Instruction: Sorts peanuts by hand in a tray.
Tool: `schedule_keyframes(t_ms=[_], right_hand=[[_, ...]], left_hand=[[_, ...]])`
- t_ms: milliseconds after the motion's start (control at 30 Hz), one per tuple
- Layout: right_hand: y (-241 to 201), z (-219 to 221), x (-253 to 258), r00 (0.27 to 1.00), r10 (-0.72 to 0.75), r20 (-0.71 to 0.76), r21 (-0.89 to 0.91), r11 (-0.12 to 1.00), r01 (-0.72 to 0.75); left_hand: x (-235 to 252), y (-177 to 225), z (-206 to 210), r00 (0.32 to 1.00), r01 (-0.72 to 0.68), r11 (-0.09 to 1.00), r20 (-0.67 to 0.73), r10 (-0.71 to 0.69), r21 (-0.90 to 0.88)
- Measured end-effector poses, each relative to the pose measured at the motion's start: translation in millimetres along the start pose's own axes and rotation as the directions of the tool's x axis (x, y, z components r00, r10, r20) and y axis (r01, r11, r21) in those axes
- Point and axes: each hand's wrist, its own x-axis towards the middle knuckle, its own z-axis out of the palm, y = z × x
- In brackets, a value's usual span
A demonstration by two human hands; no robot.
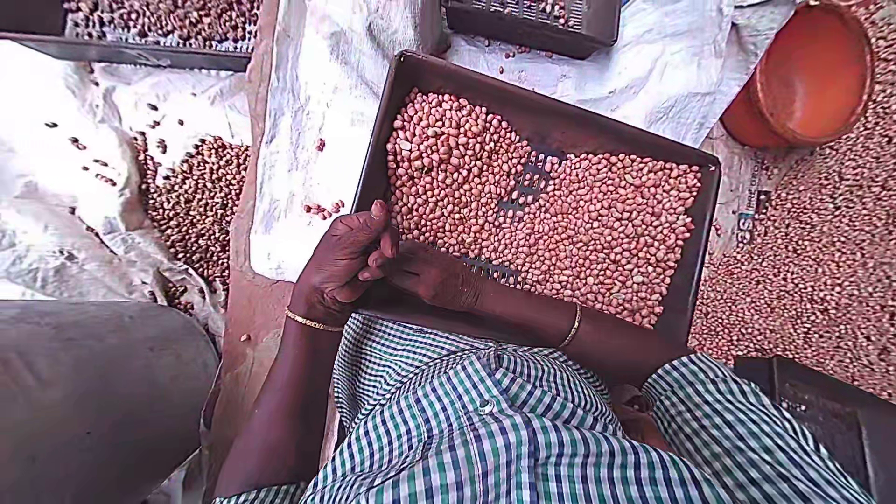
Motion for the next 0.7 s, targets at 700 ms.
schedule_keyframes(t_ms=[700], right_hand=[[-7, -197, -76, 0.512, 0.81, -0.287, -0.363, 0.403, -0.84]], left_hand=[[4, 0, -6, 0.999, 0.032, 0.992, -0.046, -0.026, 0.122]])
